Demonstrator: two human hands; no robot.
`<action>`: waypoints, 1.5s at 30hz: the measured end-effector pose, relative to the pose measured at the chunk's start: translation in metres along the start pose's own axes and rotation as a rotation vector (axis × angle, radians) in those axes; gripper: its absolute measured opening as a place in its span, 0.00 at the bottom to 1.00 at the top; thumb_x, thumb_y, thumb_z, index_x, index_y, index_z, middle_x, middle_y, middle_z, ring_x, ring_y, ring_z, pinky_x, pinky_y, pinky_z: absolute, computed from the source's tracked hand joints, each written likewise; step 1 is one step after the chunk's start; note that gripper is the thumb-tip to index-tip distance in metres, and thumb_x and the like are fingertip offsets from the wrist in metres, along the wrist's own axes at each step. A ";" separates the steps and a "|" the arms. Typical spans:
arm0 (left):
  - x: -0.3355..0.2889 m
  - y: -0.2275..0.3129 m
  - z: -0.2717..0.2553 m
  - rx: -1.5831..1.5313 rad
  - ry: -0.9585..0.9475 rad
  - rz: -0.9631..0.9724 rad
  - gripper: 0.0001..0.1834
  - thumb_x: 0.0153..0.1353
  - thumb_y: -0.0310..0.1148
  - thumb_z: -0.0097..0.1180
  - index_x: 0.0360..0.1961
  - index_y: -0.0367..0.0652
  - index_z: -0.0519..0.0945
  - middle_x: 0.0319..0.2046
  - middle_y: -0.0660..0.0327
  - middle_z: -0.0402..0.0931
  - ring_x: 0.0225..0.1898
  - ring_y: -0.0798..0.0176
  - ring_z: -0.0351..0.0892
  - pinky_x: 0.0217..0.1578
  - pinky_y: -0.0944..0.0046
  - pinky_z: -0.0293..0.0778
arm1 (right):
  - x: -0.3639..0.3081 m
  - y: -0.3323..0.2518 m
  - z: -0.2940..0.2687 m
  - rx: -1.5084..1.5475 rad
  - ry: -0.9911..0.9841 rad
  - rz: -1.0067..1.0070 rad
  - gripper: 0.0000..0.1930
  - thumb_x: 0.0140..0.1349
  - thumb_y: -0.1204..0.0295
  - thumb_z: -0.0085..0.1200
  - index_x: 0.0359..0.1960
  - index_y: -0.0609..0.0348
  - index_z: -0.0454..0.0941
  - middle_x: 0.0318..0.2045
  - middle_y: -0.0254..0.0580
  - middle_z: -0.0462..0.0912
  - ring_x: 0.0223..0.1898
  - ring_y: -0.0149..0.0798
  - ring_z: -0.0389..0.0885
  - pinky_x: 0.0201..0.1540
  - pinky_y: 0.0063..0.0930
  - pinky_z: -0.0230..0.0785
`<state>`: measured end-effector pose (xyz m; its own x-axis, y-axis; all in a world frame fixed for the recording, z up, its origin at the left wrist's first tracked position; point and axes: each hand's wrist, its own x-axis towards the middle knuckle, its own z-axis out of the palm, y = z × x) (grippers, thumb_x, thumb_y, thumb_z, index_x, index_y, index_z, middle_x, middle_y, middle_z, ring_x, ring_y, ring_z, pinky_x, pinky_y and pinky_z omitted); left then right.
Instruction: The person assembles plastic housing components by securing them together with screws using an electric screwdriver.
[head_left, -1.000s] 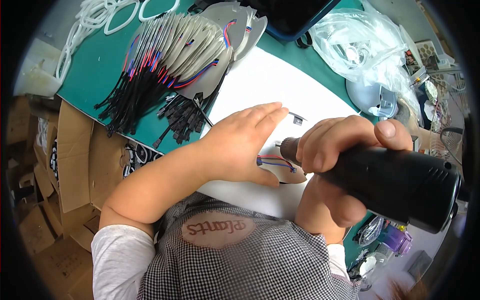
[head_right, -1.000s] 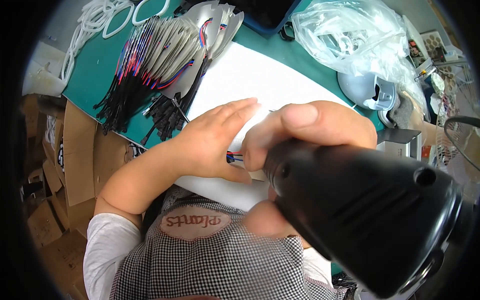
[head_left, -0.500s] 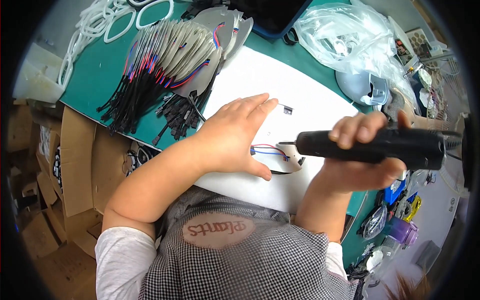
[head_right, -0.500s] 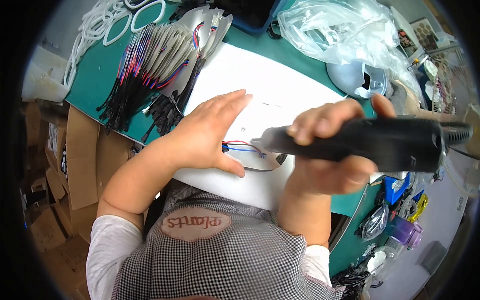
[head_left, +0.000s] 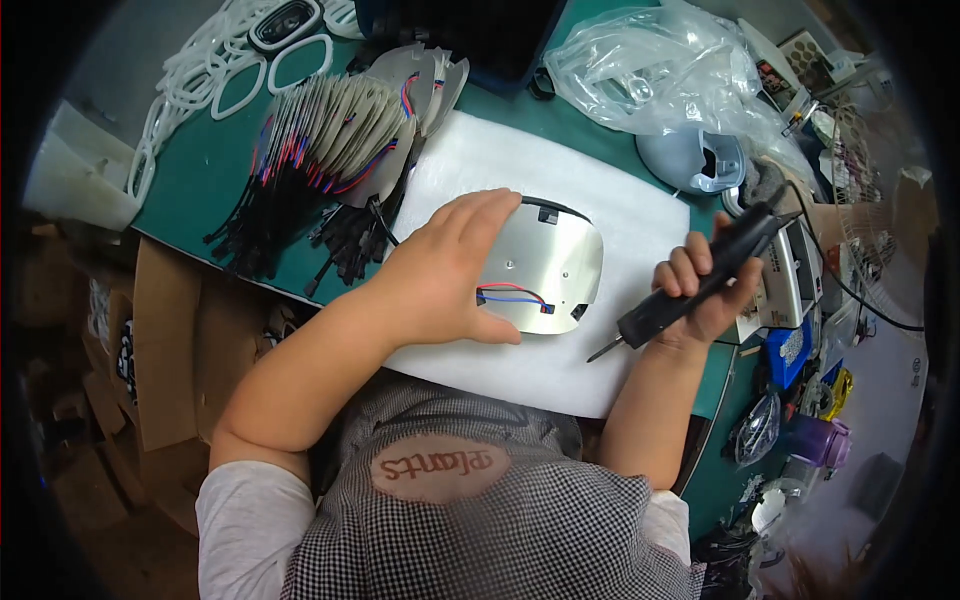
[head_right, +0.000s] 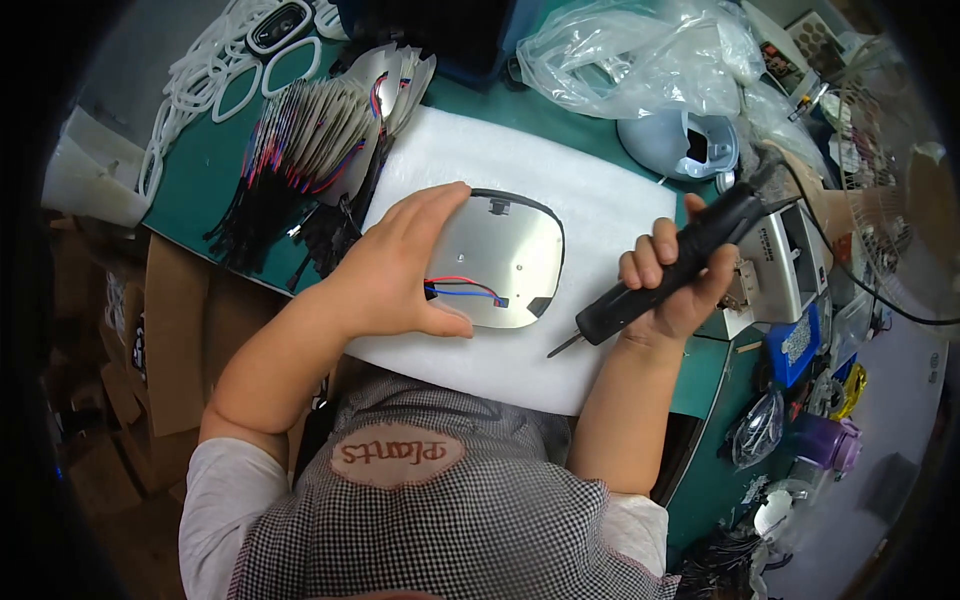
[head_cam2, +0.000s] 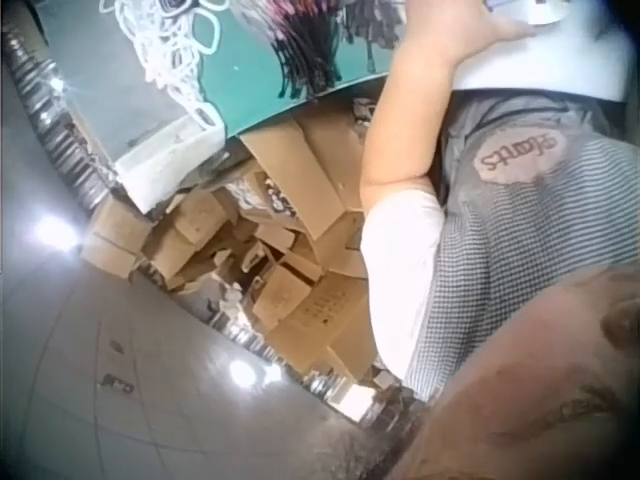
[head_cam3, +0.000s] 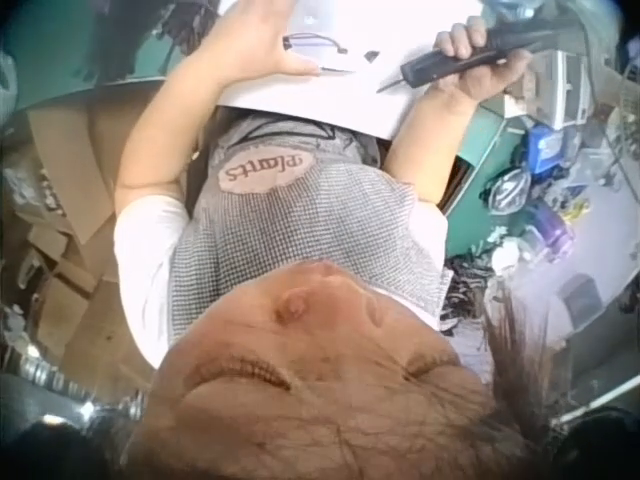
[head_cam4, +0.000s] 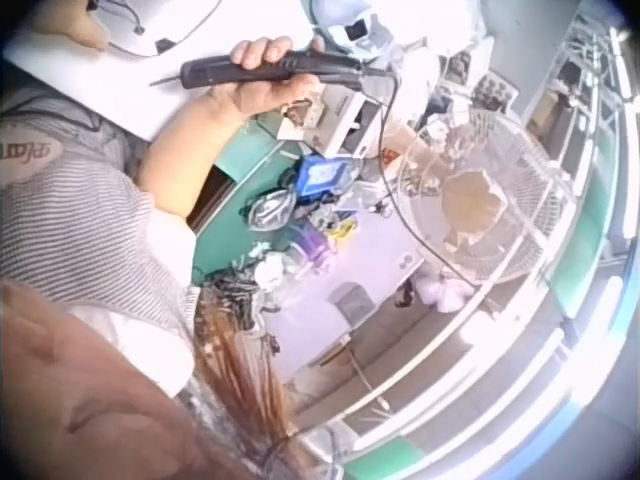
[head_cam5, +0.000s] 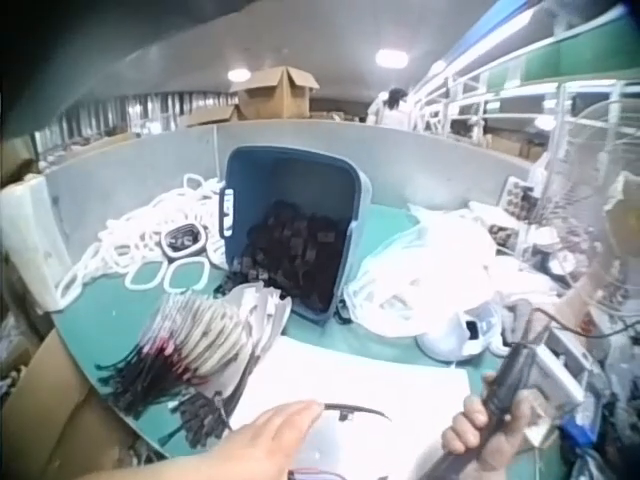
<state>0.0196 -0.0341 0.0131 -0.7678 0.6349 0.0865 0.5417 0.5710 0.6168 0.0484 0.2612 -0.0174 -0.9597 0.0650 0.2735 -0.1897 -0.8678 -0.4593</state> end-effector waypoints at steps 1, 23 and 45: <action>-0.003 0.004 -0.002 0.035 0.071 0.057 0.61 0.31 0.46 0.76 0.67 0.37 0.56 0.64 0.45 0.59 0.65 0.42 0.59 0.65 0.51 0.59 | 0.000 0.002 -0.006 0.003 -0.007 -0.005 0.32 0.66 0.48 0.49 0.63 0.57 0.63 0.28 0.38 0.69 0.22 0.31 0.68 0.26 0.29 0.67; -0.235 -0.064 -0.057 0.337 1.017 -0.300 0.66 0.32 0.58 0.77 0.67 0.35 0.55 0.64 0.42 0.59 0.64 0.42 0.62 0.63 0.50 0.60 | 0.003 -0.002 -0.045 -0.017 -0.014 0.193 0.28 0.66 0.53 0.51 0.61 0.59 0.66 0.28 0.34 0.67 0.25 0.27 0.63 0.30 0.22 0.61; -0.401 -0.336 0.043 0.053 1.480 -1.269 0.29 0.62 0.43 0.59 0.60 0.36 0.70 0.56 0.49 0.71 0.57 0.53 0.71 0.56 0.58 0.68 | 0.003 0.009 -0.042 -0.124 0.183 0.150 0.26 0.67 0.51 0.49 0.60 0.51 0.66 0.27 0.35 0.70 0.22 0.28 0.65 0.25 0.22 0.63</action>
<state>0.1600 -0.4578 -0.2628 -0.2782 -0.9430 0.1826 -0.4820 0.3015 0.8226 0.0347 0.2741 -0.0566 -0.9984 0.0382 0.0427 -0.0560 -0.8083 -0.5861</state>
